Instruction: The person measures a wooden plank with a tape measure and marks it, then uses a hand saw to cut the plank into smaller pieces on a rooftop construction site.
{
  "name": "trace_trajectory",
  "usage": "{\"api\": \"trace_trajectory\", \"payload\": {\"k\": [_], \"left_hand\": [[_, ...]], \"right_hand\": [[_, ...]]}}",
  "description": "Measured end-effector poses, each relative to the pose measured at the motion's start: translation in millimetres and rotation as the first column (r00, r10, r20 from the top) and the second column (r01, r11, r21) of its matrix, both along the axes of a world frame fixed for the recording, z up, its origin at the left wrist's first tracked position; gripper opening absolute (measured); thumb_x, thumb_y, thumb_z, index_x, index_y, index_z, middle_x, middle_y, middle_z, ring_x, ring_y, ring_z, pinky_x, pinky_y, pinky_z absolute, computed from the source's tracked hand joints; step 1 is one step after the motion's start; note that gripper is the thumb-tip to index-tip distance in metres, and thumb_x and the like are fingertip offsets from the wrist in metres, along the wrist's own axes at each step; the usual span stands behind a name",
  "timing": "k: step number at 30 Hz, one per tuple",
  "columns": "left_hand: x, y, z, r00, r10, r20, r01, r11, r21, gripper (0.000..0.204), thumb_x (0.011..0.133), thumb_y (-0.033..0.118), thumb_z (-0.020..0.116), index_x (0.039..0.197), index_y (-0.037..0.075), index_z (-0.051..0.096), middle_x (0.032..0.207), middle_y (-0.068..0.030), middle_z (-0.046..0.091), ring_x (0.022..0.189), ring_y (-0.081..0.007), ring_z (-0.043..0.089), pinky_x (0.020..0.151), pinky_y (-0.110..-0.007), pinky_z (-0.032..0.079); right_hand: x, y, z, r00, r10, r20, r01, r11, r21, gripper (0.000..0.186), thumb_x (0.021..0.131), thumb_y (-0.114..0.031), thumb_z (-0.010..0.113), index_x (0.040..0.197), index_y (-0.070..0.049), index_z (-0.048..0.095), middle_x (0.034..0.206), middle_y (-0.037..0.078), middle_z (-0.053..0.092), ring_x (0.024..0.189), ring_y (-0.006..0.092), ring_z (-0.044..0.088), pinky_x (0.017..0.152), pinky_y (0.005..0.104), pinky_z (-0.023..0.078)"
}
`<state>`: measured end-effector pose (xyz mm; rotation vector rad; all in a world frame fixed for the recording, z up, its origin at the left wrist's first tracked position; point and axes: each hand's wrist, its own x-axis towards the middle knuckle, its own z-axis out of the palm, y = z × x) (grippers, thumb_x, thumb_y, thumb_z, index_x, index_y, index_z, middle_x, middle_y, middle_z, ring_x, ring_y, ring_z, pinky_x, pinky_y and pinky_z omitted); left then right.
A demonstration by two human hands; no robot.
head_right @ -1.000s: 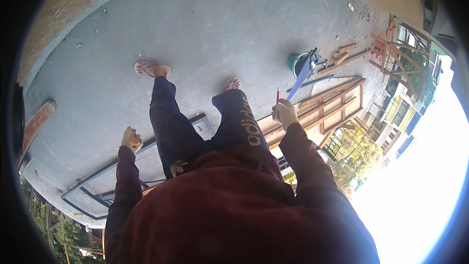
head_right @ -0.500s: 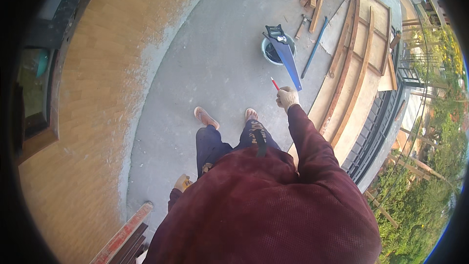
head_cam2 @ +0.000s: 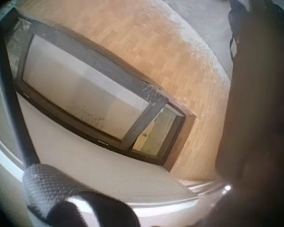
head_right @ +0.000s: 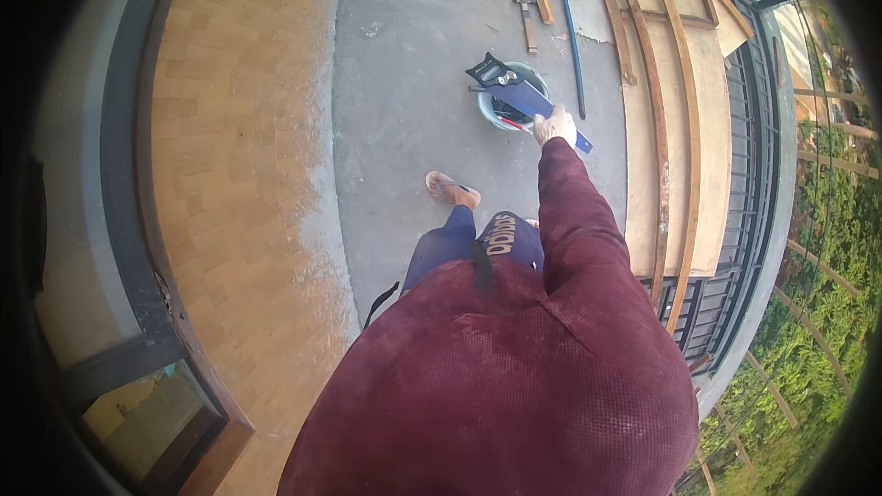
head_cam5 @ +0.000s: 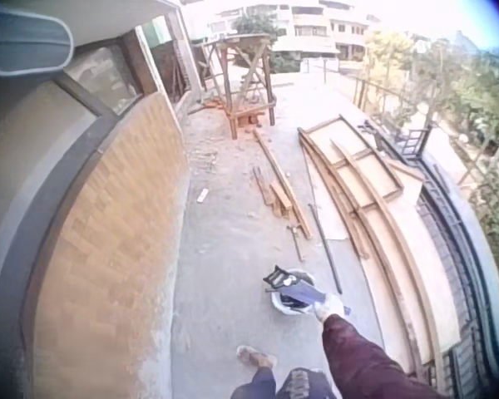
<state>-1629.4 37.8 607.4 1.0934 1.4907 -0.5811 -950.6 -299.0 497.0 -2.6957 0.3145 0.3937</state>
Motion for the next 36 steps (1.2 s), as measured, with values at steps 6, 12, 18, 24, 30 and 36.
{"api": "trace_trajectory", "payload": {"k": [6,12,18,24,30,36], "left_hand": [[136.5,169.6,-18.2,0.972,0.198,0.131,-0.195,0.98,-0.032,0.048,0.098,0.059,0.054,0.108,0.013,0.062,0.088,-0.0105,0.064,0.075,-0.0273,0.065,0.064,-0.045,0.054],[397.3,183.3,59.4,0.855,0.174,0.488,-0.162,0.985,-0.066,0.043,0.1,0.053,0.052,0.114,0.014,0.063,0.098,-0.0096,0.069,0.085,-0.0286,0.069,0.072,-0.046,0.059],[584.6,146.3,133.0,0.603,0.349,0.717,0.03,0.889,-0.457,0.037,0.105,0.044,0.048,0.119,0.013,0.063,0.111,-0.01,0.069,0.1,-0.0295,0.069,0.079,-0.049,0.061],[708.4,167.9,141.9,0.598,0.39,0.7,-0.036,0.886,-0.462,0.044,0.107,0.049,0.043,0.123,0.012,0.062,0.123,-0.0114,0.066,0.119,-0.032,0.061,0.095,-0.053,0.053],[854.2,208.7,109.0,0.484,-0.023,0.875,0.156,0.986,-0.06,0.049,0.111,0.05,0.037,0.14,0.012,0.05,0.131,-0.0103,0.058,0.119,-0.0235,0.057,0.106,-0.043,0.046],[991.8,205.3,151.9,0.242,-0.256,0.936,0.446,0.886,0.127,0.058,0.113,0.047,0.034,0.147,0.001,0.047,0.141,-0.0151,0.054,0.133,-0.0262,0.052,0.114,-0.043,0.042]], "right_hand": [[-39.2,-25.2,37.1,0.906,-0.068,-0.417,0.245,0.889,0.388,0.045,0.088,-0.021,0.058,0.126,0.002,0.069,0.098,0.024,0.075,0.087,0.0326,0.076,0.076,0.0429,0.062],[-108.3,26.5,82.9,0.772,-0.096,-0.628,0.426,0.812,0.399,0.047,0.087,-0.016,0.059,0.128,0.006,0.065,0.1,0.022,0.074,0.084,0.0294,0.076,0.068,0.0411,0.064],[-7.3,165.5,174.8,0.905,0.406,-0.126,-0.281,0.795,0.538,0.05,0.087,-0.033,0.062,0.123,0.0,0.069,0.111,0.024,0.074,0.106,0.0376,0.071,0.095,0.0423,0.054],[129.3,282.4,270.7,0.612,0.784,0.101,-0.597,0.375,0.71,0.063,0.099,-0.051,0.06,0.141,-0.004,0.059,0.117,0.022,0.072,0.099,0.0343,0.073,0.09,0.0431,0.056],[246.5,351.7,290.6,0.711,0.693,-0.119,-0.246,0.404,0.881,0.078,0.104,-0.064,0.04,0.151,-0.002,0.041,0.121,0.025,0.069,0.093,0.0296,0.074,0.082,0.0413,0.056],[366.6,361.3,307.7,0.79,0.358,-0.498,0.371,0.368,0.852,0.08,0.102,-0.065,0.043,0.15,-0.001,0.039,0.128,0.026,0.062,0.094,0.0318,0.074,0.078,0.0422,0.061]]}}
